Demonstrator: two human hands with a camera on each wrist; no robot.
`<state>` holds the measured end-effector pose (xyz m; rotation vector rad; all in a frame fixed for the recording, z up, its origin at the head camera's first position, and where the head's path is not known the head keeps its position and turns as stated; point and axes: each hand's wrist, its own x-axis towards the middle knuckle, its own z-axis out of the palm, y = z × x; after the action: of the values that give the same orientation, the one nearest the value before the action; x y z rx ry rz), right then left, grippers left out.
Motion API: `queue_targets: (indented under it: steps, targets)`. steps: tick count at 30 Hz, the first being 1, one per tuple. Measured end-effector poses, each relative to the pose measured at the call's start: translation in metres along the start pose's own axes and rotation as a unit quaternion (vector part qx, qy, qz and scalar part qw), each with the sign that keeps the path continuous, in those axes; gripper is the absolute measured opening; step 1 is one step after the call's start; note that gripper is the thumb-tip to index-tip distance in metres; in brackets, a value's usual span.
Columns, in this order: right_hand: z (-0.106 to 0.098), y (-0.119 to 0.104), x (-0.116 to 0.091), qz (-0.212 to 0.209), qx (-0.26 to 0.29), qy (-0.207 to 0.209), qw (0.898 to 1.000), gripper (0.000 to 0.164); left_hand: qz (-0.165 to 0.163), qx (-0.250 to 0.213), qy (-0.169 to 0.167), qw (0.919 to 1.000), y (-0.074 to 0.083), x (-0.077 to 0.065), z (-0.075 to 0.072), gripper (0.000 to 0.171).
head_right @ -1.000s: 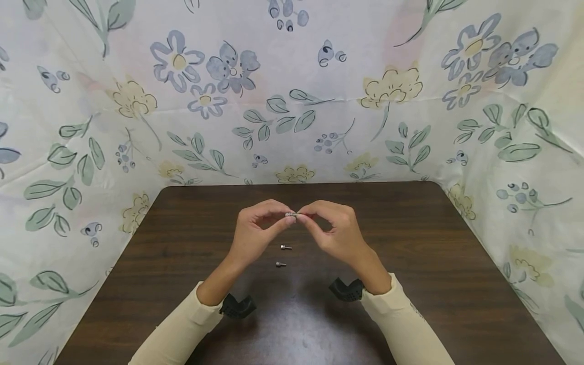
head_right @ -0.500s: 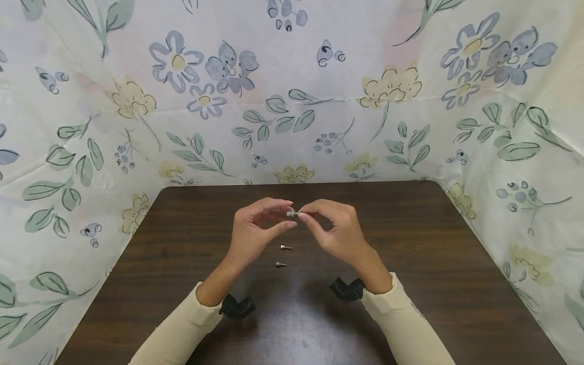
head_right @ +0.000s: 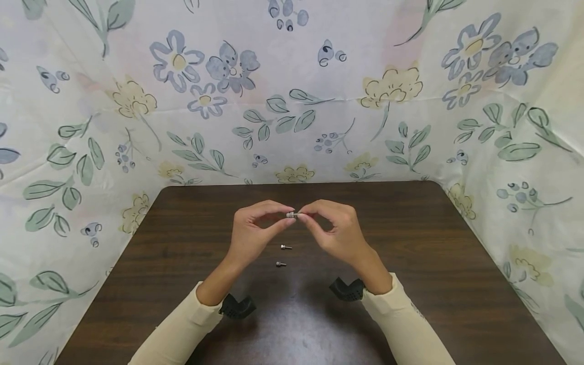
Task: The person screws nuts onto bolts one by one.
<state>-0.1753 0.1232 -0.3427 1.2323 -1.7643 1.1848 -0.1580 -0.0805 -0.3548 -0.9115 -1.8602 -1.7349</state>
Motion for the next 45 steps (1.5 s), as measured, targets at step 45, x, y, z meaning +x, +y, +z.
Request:
queue_targets:
  steps: [45]
  targets:
    - [0.000, -0.001, 0.000, 0.001, -0.002, 0.001, 1.000, 0.021, 0.001, -0.003, -0.014, 0.9999, -0.004, -0.002, 0.001, 0.010]
